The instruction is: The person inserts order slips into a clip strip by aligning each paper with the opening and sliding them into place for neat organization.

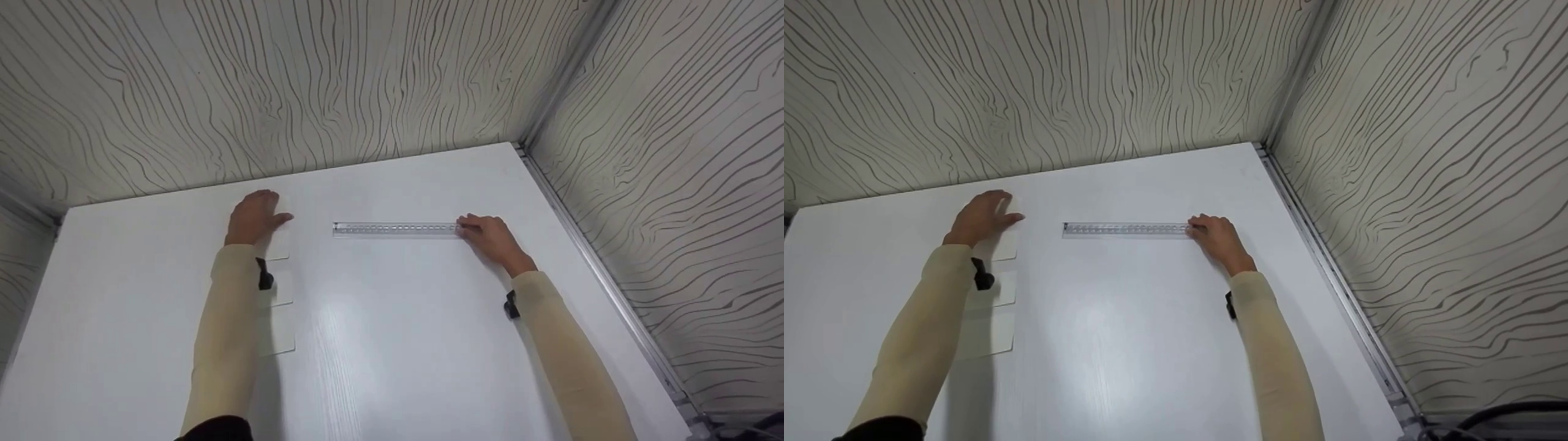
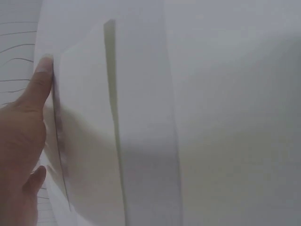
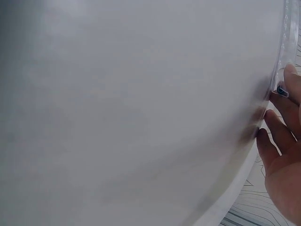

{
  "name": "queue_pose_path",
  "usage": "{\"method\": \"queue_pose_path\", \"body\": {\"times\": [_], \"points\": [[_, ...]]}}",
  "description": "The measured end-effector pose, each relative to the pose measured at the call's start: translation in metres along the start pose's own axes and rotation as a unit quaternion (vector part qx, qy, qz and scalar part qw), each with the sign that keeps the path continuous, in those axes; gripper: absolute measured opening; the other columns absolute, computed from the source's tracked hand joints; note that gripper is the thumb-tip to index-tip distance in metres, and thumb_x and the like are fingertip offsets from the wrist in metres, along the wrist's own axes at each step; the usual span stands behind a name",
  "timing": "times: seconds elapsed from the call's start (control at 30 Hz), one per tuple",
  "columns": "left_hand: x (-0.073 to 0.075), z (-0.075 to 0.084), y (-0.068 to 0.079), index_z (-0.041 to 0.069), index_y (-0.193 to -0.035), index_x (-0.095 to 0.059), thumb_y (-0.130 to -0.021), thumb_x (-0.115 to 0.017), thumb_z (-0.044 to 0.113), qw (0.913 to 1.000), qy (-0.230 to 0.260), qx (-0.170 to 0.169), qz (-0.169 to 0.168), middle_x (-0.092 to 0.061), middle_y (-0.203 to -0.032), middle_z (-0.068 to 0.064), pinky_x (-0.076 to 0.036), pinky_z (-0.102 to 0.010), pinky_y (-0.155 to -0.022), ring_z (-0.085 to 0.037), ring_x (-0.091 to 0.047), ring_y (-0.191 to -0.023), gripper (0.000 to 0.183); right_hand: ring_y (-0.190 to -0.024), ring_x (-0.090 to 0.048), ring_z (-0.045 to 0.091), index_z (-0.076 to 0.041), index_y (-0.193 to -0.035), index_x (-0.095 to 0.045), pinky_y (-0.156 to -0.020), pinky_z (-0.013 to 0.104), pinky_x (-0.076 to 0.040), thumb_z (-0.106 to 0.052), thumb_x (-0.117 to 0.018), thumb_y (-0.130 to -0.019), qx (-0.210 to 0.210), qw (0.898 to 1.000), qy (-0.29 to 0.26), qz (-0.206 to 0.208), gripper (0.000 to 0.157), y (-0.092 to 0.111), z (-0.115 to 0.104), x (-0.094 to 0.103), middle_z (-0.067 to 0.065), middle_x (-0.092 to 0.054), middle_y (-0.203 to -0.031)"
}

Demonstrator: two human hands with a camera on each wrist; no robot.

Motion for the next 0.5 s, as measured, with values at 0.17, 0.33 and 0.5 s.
{"method": "queue_pose_path", "body": {"times": [0.17, 0.33, 0.5], "points": [[0.002, 0.0, -0.003, 0.002, -0.144, -0.055, -0.093, -0.08, 0.043, 0.9998, 0.017, 0.009, 0.011, -0.053, -0.149, -0.023, -0.037, -0.061, -0.121, -0.045, -0.046, -0.142, 0.07, -0.151, -0.048, 0.035, -0.014, -0.142, -0.066, -0.127, 0.053, -0.032, -0.033, -0.063, -0.106, 0.007, 1.0, 0.001, -0.004, 0.041, 0.0, 0.001, -0.002, 0.011, -0.059, -0.154], [0.008, 0.006, -0.006, 0.0, -0.143, -0.053, -0.094, -0.078, 0.044, 0.9997, 0.016, 0.015, -0.011, -0.051, -0.146, -0.025, -0.038, -0.063, -0.119, -0.047, -0.045, -0.139, 0.07, -0.151, -0.047, 0.036, -0.013, -0.143, -0.065, -0.128, 0.054, -0.032, -0.034, -0.063, -0.107, 0.009, 1.0, 0.005, -0.002, 0.042, 0.001, 0.002, -0.001, 0.011, -0.059, -0.154], [0.017, 0.013, -0.007, -0.002, -0.144, -0.053, -0.097, -0.075, 0.04, 0.9991, 0.016, 0.012, -0.039, -0.051, -0.146, -0.028, -0.036, -0.065, -0.119, -0.05, -0.042, -0.14, 0.067, -0.151, -0.047, 0.037, -0.012, -0.141, -0.067, -0.127, 0.054, -0.032, -0.033, -0.064, -0.106, 0.009, 1.0, 0.001, 0.002, 0.041, 0.002, 0.001, 0.0, 0.011, -0.06, -0.154]]}}
Point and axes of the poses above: each hand's wrist, its own y-axis away from the middle knuckle, its own x-axis out of the back of the hand, z = x × y, the point moved 1 cm from there along -y, towards the middle knuckle
